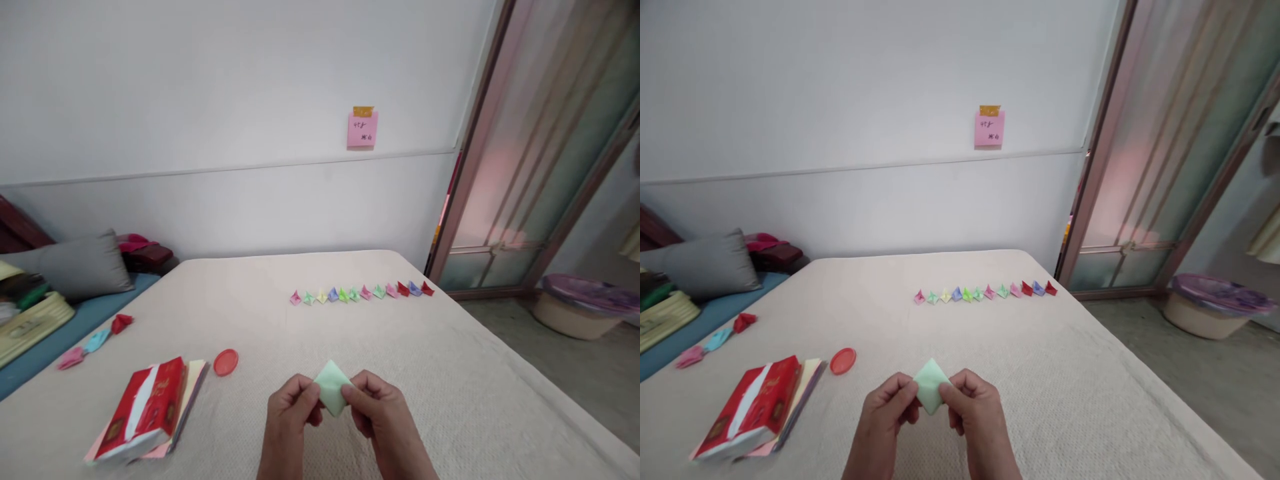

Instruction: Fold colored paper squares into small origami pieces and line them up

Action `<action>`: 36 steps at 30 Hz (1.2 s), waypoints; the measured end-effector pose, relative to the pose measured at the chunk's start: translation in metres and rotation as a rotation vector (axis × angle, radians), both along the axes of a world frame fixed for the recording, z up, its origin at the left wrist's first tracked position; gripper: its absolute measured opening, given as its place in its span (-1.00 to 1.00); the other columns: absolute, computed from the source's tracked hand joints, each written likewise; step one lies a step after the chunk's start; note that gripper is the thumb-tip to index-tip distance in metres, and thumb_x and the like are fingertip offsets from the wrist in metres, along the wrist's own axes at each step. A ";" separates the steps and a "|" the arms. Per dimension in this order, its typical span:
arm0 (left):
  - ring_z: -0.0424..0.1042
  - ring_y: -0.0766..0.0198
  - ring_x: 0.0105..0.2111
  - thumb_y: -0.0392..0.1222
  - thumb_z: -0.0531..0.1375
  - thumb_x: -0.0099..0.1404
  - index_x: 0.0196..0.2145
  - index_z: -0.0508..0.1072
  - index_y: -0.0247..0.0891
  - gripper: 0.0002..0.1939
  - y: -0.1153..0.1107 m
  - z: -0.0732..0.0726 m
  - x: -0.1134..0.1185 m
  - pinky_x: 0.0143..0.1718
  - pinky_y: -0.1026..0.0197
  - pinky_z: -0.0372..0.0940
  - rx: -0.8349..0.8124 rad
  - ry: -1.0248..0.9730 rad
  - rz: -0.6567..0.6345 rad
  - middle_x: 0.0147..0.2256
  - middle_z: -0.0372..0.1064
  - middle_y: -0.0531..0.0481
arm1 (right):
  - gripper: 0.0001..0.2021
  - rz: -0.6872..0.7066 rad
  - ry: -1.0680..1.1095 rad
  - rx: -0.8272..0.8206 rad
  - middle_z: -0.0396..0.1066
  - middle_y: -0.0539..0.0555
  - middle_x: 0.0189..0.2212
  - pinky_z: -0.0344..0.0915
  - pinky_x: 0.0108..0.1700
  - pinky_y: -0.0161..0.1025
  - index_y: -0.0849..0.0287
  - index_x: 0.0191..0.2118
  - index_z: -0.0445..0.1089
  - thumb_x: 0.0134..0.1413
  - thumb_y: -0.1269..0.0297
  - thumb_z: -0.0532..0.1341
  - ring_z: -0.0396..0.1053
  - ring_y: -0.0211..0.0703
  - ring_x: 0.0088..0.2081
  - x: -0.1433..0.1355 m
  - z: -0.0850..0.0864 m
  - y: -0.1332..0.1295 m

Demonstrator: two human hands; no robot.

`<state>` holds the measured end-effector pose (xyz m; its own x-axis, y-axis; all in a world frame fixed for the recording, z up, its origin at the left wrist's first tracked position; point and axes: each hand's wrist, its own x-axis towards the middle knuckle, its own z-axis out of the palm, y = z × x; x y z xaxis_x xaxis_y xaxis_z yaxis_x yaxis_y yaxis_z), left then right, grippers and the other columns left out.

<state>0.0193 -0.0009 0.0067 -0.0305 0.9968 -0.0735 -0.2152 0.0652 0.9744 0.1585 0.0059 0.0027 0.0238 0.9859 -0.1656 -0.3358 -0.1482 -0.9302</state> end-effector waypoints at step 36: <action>0.15 0.41 -0.62 -0.17 0.32 0.01 -0.38 0.43 -0.33 -0.78 0.010 -0.006 -0.007 -0.66 0.37 0.03 -0.020 0.103 -0.148 -0.56 0.27 0.11 | -0.84 0.215 -0.289 0.200 0.18 -0.12 -0.68 0.07 -0.52 -0.34 0.18 -0.62 0.29 -0.14 0.51 0.13 0.16 -0.29 -0.57 0.011 0.010 0.000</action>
<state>0.0121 0.0088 0.0006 0.1079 0.9894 -0.0976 -0.1010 0.1085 0.9890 0.1694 0.0064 0.0130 -0.1687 0.9856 0.0131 -0.0378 0.0068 -0.9993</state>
